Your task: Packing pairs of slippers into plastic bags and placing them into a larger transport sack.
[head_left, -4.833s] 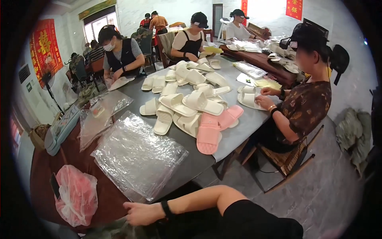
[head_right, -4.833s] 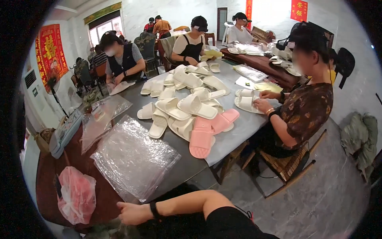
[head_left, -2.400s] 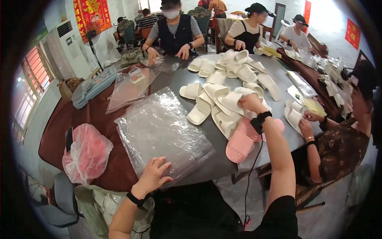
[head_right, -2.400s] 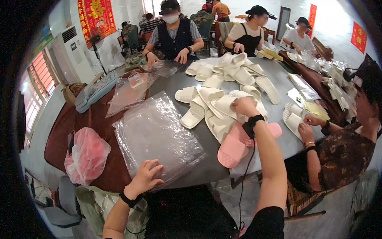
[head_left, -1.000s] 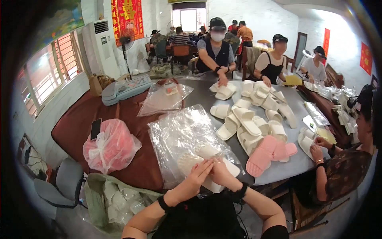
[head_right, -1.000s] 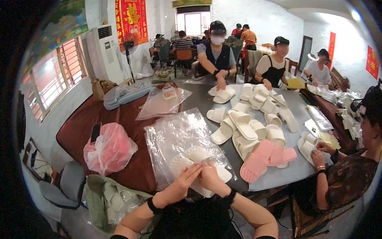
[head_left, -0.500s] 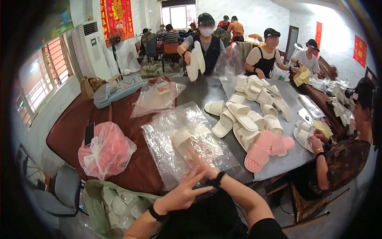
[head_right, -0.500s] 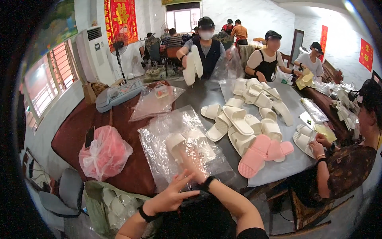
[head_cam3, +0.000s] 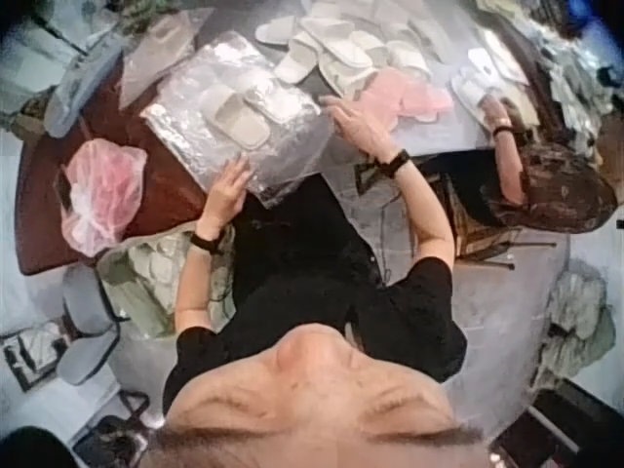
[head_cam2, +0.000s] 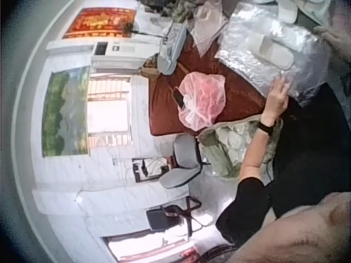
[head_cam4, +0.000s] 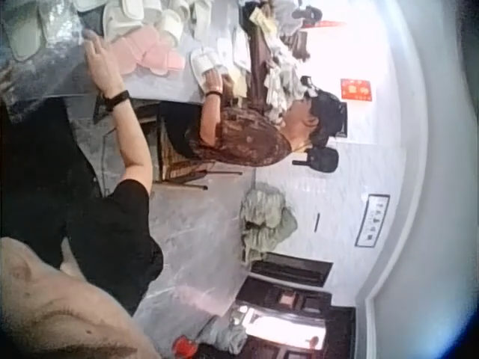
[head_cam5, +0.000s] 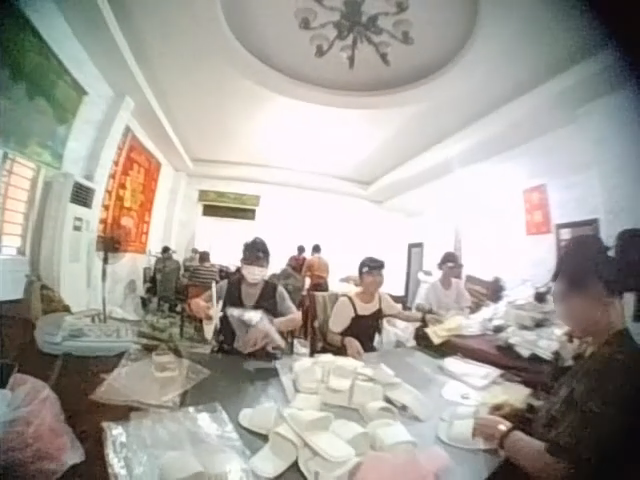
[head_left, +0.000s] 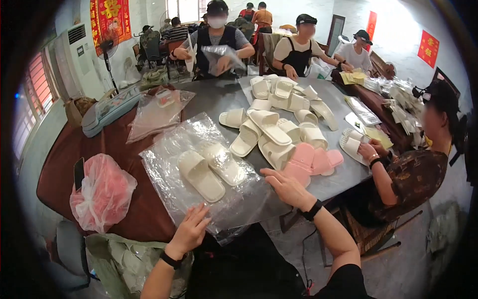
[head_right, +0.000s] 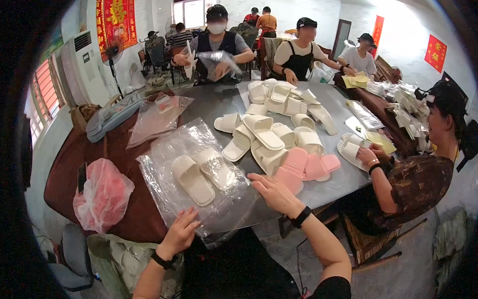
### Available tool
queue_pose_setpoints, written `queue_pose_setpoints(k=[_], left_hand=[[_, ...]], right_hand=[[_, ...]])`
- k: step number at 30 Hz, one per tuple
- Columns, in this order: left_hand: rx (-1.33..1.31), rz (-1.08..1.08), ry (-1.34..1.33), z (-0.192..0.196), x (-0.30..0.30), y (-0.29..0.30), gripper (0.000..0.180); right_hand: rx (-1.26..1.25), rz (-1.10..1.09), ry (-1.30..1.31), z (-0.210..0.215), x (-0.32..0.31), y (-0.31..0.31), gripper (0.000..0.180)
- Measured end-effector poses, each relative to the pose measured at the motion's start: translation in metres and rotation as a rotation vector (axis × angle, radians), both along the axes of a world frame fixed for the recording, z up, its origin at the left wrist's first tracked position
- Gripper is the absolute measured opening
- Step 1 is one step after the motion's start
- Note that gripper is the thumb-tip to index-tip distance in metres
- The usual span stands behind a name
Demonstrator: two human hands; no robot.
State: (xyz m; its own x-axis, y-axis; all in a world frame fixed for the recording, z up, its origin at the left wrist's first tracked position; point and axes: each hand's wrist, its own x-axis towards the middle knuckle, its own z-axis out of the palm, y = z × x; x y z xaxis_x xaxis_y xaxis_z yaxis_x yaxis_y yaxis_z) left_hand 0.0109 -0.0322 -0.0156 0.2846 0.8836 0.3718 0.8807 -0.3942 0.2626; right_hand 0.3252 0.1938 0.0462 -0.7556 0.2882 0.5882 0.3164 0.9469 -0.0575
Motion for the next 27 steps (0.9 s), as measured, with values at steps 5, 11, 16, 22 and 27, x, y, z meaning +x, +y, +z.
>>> queue_pose_setpoints(k=[5, 11, 16, 22, 27], left_hand=[[0.019, -0.042, -0.15, 0.008, -0.01, -0.002, 0.025], [-0.032, 0.008, -0.189, 0.014, -0.031, -0.008, 0.029], [-0.027, 0.045, -0.046, 0.034, -0.018, -0.013, 0.047], [-0.104, 0.08, -0.384, 0.021, -0.02, -0.018, 0.027], [-0.091, 0.238, -0.678, 0.017, -0.027, -0.017, 0.019]], right_hand=[[-0.293, 0.123, -0.133, -0.007, 0.002, 0.01, 0.054], [-0.049, 0.196, -0.474, -0.021, -0.003, 0.006, 0.072], [-0.199, 0.264, -0.511, -0.047, 0.003, 0.005, 0.056], [-0.463, 0.311, -0.346, -0.045, 0.012, -0.004, 0.058], [-0.495, 0.352, -0.274, -0.049, -0.004, 0.002, 0.061]])
